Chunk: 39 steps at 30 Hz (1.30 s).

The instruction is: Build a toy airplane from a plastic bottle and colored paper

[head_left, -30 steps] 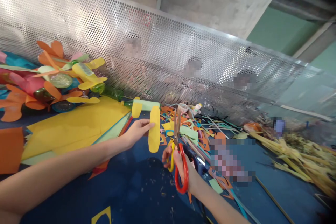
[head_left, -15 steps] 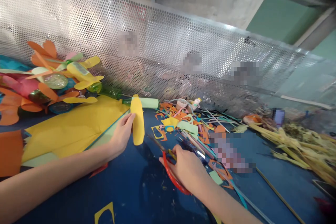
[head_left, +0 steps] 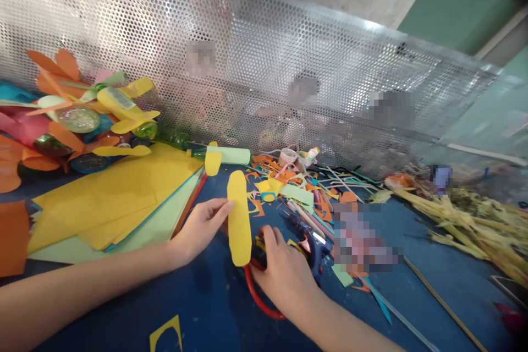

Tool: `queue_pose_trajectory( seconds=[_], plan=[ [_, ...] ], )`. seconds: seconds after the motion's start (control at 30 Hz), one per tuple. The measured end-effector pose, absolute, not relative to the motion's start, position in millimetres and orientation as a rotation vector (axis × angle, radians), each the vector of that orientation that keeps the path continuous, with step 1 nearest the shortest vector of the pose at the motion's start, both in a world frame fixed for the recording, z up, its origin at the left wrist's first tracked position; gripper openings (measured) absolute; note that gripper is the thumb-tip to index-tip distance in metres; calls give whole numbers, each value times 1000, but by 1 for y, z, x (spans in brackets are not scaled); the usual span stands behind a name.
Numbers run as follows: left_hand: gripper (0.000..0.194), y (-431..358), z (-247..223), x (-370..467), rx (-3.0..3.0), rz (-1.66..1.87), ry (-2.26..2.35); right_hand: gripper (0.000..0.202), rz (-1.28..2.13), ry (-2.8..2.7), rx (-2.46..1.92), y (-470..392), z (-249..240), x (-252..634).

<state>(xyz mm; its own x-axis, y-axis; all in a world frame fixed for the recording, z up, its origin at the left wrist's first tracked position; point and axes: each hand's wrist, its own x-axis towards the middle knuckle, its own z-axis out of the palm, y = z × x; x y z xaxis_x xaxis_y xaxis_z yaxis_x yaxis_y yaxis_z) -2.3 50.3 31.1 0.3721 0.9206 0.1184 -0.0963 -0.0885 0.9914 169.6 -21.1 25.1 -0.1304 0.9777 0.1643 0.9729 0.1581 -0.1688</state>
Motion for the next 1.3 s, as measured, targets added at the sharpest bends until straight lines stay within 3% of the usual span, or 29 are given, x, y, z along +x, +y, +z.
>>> queue_pose_trajectory(
  seconds=[0.17,0.33,0.47,0.57,0.67,0.93,1.3],
  plan=[
    [31,52,20,-2,1343,992,779,31,278,-2236,-1635,-21,28,174],
    [30,56,15,0,1242,1000,784,32,109,-2230,-1596,-17,31,173],
    [29,54,14,0,1249,942,772,36,91,-2187,-1328,-7,30,180],
    [29,52,11,1,1312,860,747,21,134,-2149,-1188,-2,28,184],
    [29,50,11,1,1337,758,676,8,296,-2038,-1204,-1,27,185],
    [31,45,19,-2,1243,644,541,15,556,-1786,-1364,3,25,185],
    [24,44,10,0,1580,570,623,17,749,-1629,-1333,4,27,183]
  ],
)
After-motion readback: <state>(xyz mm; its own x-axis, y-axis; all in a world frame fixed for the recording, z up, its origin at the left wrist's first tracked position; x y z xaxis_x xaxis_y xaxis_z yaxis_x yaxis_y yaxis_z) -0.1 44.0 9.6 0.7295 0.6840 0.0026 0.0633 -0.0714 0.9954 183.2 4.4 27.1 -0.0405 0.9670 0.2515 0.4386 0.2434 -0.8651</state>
